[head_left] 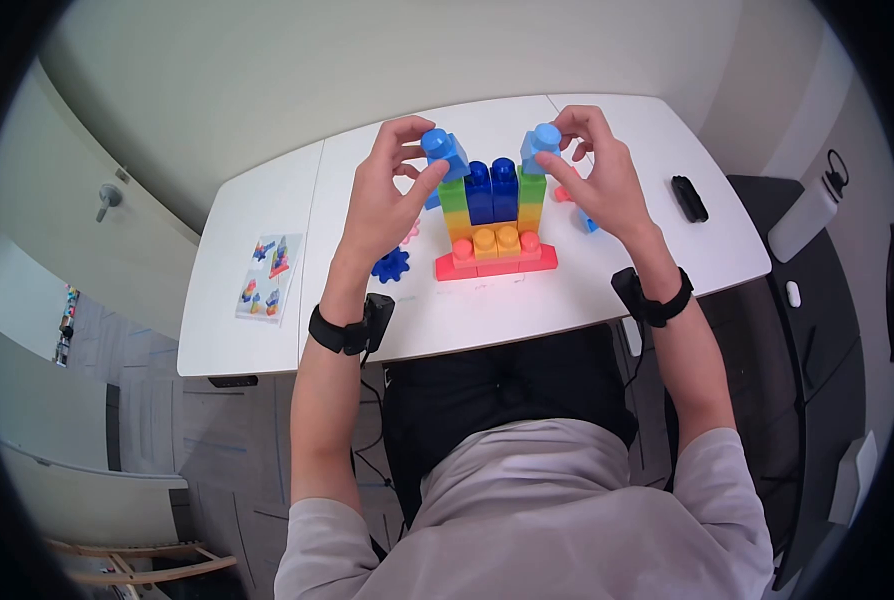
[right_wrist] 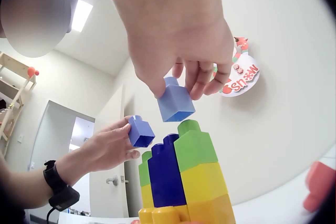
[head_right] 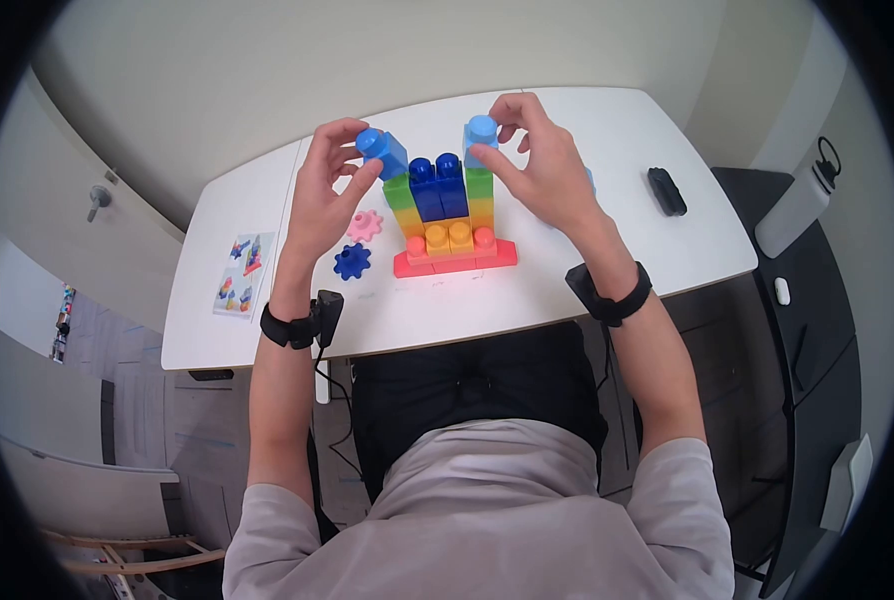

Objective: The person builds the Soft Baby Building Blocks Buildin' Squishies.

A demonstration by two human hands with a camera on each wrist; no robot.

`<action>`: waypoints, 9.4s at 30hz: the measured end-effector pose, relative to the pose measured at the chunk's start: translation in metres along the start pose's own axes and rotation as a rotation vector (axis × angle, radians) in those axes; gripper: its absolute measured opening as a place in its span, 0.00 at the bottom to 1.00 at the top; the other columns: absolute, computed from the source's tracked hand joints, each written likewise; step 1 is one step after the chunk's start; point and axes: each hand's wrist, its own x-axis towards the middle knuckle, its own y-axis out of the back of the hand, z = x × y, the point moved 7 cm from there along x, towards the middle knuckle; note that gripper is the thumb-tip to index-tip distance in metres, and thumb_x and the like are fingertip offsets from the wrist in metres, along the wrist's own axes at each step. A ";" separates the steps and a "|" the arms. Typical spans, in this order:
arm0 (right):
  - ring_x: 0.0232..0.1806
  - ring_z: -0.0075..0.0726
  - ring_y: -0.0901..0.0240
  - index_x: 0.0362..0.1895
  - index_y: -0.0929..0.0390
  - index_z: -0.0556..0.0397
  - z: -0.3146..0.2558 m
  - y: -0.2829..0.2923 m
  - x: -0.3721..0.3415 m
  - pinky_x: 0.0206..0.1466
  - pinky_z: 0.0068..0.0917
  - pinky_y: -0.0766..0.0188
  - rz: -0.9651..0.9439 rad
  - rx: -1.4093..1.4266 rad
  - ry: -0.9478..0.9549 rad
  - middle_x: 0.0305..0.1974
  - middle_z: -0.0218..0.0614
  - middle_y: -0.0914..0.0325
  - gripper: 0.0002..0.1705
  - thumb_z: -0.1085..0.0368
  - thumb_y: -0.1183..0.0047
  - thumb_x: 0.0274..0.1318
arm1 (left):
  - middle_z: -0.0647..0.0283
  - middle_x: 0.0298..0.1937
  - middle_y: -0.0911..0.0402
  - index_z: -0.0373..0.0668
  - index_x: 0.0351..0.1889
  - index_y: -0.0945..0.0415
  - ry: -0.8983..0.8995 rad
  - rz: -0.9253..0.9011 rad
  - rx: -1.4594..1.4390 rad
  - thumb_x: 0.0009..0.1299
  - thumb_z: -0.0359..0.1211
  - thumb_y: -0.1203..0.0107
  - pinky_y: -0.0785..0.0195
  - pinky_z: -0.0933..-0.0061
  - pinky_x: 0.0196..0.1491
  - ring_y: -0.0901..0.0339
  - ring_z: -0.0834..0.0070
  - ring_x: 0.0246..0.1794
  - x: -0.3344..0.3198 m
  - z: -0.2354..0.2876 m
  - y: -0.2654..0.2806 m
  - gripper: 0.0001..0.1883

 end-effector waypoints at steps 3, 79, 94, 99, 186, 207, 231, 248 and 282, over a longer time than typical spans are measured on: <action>0.47 0.37 0.17 0.59 0.29 0.51 0.002 0.005 0.002 0.45 0.30 0.22 0.039 -0.003 -0.011 0.47 0.39 0.15 0.27 0.56 0.32 0.62 | 0.56 0.61 0.22 0.39 0.65 0.31 -0.005 0.000 0.041 0.74 0.30 0.35 0.26 0.72 0.52 0.18 0.69 0.57 0.000 0.000 0.002 0.24; 0.50 0.42 0.15 0.60 0.25 0.55 -0.004 0.006 0.012 0.58 0.36 0.21 0.230 0.212 0.082 0.47 0.45 0.15 0.23 0.65 0.35 0.64 | 0.47 0.54 0.16 0.46 0.75 0.40 0.171 -0.194 0.337 0.57 0.39 0.21 0.24 0.62 0.60 0.18 0.56 0.58 0.017 -0.018 -0.049 0.50; 0.46 0.57 0.17 0.49 0.24 0.51 0.073 -0.024 -0.059 0.48 0.46 0.20 -0.481 -0.314 -0.274 0.41 0.45 0.15 0.19 0.72 0.36 0.52 | 0.56 0.59 0.17 0.46 0.65 0.26 0.361 -0.528 0.747 0.68 0.37 0.33 0.25 0.56 0.63 0.21 0.56 0.62 0.009 -0.196 -0.034 0.27; 0.43 0.57 0.17 0.46 0.23 0.50 0.083 -0.042 -0.076 0.43 0.49 0.21 -0.582 -0.461 -0.244 0.37 0.45 0.16 0.17 0.75 0.39 0.49 | 0.57 0.59 0.17 0.46 0.63 0.25 0.301 -0.582 0.894 0.67 0.34 0.35 0.24 0.55 0.62 0.20 0.56 0.61 0.007 -0.211 -0.052 0.25; 0.53 0.36 0.21 0.62 0.27 0.56 0.073 0.055 0.004 0.52 0.33 0.21 0.149 0.197 -0.285 0.56 0.45 0.20 0.28 0.64 0.33 0.61 | 0.59 0.59 0.17 0.45 0.66 0.26 -0.100 -0.141 0.591 0.74 0.39 0.37 0.26 0.61 0.62 0.19 0.62 0.59 -0.004 0.030 0.012 0.24; 0.50 0.45 0.17 0.59 0.21 0.53 -0.041 -0.040 0.061 0.57 0.36 0.18 -0.300 0.001 0.040 0.48 0.43 0.14 0.24 0.63 0.32 0.61 | 0.59 0.60 0.18 0.46 0.63 0.24 -0.008 -0.316 0.617 0.73 0.37 0.38 0.26 0.60 0.62 0.21 0.58 0.61 -0.014 0.011 -0.003 0.21; 0.50 0.35 0.18 0.57 0.20 0.55 0.069 0.000 -0.003 0.55 0.32 0.22 -0.311 0.016 -0.367 0.50 0.38 0.14 0.20 0.62 0.36 0.64 | 0.59 0.64 0.19 0.45 0.63 0.22 0.025 -0.224 0.654 0.75 0.39 0.39 0.28 0.59 0.66 0.22 0.58 0.64 -0.015 0.007 0.036 0.20; 0.46 0.41 0.14 0.47 0.15 0.56 0.041 0.011 -0.009 0.51 0.35 0.19 -0.360 -0.196 -0.282 0.40 0.41 0.12 0.13 0.70 0.33 0.56 | 0.59 0.64 0.18 0.46 0.63 0.21 0.053 -0.218 0.670 0.76 0.40 0.40 0.29 0.59 0.67 0.22 0.59 0.64 -0.014 0.008 0.043 0.20; 0.42 0.41 0.16 0.58 0.14 0.43 -0.054 -0.019 0.071 0.48 0.34 0.18 -0.101 -0.042 0.117 0.45 0.40 0.13 0.15 0.64 0.42 0.69 | 0.58 0.59 0.16 0.41 0.61 0.21 0.184 -0.318 0.582 0.75 0.36 0.39 0.25 0.61 0.61 0.19 0.61 0.59 -0.015 -0.022 0.036 0.19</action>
